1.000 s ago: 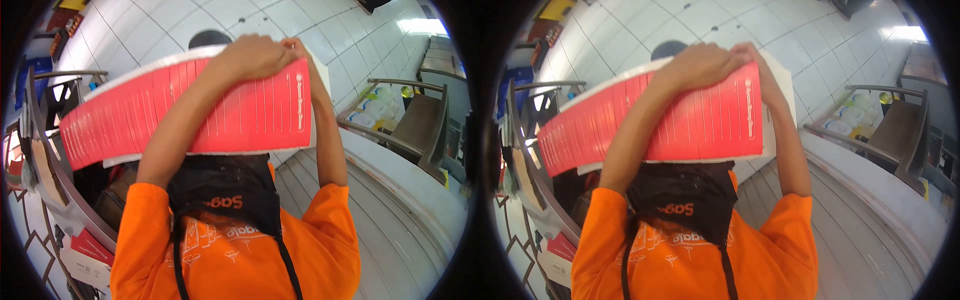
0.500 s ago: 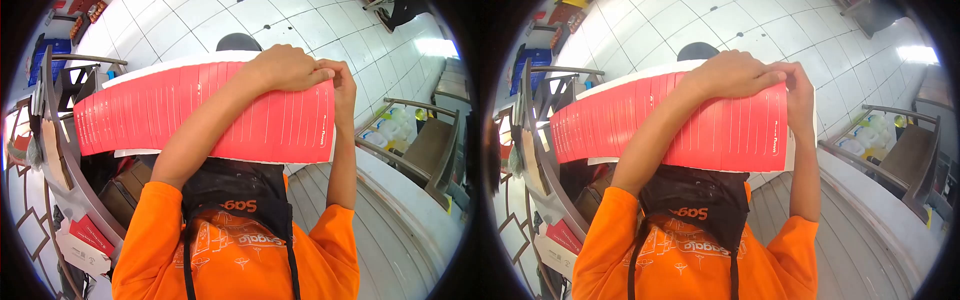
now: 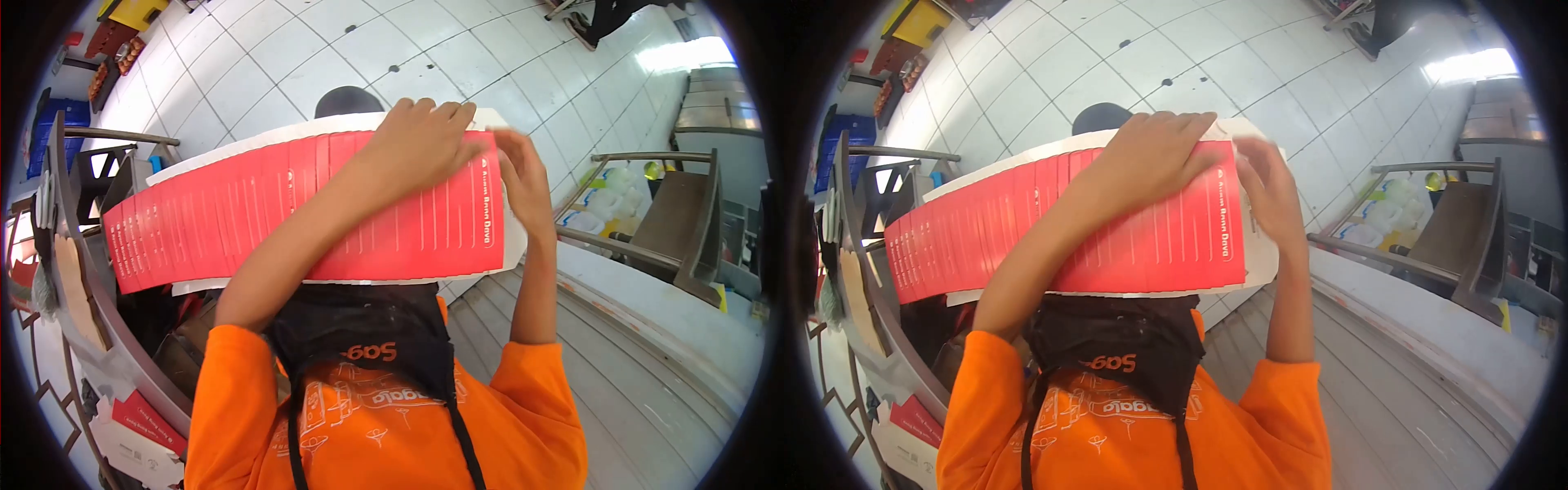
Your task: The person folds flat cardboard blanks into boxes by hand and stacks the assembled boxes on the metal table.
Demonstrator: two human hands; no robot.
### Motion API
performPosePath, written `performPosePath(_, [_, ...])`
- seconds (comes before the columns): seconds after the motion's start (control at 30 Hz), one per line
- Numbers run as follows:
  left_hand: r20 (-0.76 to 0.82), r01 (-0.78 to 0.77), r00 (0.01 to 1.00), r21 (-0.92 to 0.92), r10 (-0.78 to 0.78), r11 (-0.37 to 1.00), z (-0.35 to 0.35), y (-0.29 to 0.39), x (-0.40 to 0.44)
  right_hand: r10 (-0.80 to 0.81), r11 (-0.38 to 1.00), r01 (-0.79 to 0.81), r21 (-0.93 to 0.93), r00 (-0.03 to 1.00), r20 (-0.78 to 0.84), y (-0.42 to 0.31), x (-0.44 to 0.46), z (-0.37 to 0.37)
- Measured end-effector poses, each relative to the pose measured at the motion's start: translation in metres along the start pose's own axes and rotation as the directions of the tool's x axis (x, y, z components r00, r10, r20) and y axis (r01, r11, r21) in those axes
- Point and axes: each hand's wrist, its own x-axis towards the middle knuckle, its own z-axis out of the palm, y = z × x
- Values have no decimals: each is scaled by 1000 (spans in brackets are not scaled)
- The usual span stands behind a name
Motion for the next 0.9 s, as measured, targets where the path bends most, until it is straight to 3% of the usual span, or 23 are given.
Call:
performPosePath(0.03, [-134, -55, 988, 120, 71, 991, 1, 8, -18, 45, 998, -44, -51, 999, 19, 4, -19, -9])
performPosePath(0.1, [82, -59, 995, -65, 65, 996, -21, 41, -60, 43, 988, -49, 149, 998, 44, 21, -70, -10])
performPosePath(0.13, [84, -52, 995, -73, 59, 996, -18, 53, -77, 174, 978, -174, 118, 985, 11, 19, -95, -1])
performPosePath(0.17, [91, -45, 994, -83, 53, 996, -11, 64, -94, 186, 956, -205, 209, 977, 108, 24, -118, 3])
performPosePath(0.23, [90, -33, 995, -49, 37, 998, 6, 69, -105, 351, 878, -329, 348, 936, 1, 47, -161, 28])
performPosePath(0.4, [59, -16, 998, 36, 14, 999, 20, 75, -106, 412, 858, -365, 362, 909, -59, 53, -171, 42])
performPosePath(0.47, [25, -36, 999, 16, 36, 999, 25, 76, -107, 418, 873, -380, 304, 906, -70, 75, -177, 32])
performPosePath(0.57, [-70, -28, 997, -77, 22, 997, 40, 73, -109, 398, 854, -319, 411, 909, -122, 150, -198, -22])
performPosePath(0.6, [-115, -54, 993, -187, 32, 981, 39, 77, -109, 403, 892, -348, 289, 901, -158, 146, -185, -34])
performPosePath(0.63, [-173, -81, 984, -274, 33, 958, 36, 74, -113, 329, 944, -327, 46, 925, -192, 136, -172, -47])
performPosePath(0.67, [-279, -34, 958, -361, -73, 932, 18, 76, -122, 213, 929, -263, -260, 956, -204, 128, -154, -59])
performPosePath(0.7, [-388, -21, 906, -442, -170, 897, 0, 75, -135, 116, 869, -201, -452, 971, -208, 118, -131, -70])
performPosePath(0.73, [-471, 107, 839, -350, -273, 931, -16, 60, -158, 32, 836, -139, -531, 978, -206, 103, -108, -77])
performPosePath(0.77, [-555, 220, 761, -266, -336, 938, -36, 42, -185, 45, 972, -76, -224, 989, -140, 85, -78, -72])
performPosePath(0.8, [-595, 390, 683, -193, -423, 900, -64, 28, -224, 57, 992, -49, 115, 996, -73, 68, -47, -67])
performPosePath(0.83, [-626, 553, 595, -137, -504, 822, -91, 13, -263, 30, 992, -14, 129, 992, -121, 43, -32, -51])
performPosePath(0.87, [-605, 731, 281, -369, -745, 575, -142, 28, -294, -7, 977, 30, 212, 994, -109, 62, -5, -75])
performPosePath(0.9, [-714, 859, 165, -234, -680, 455, -166, 26, -336, -111, 974, 132, 187, 987, -118, 23, 1, -48])
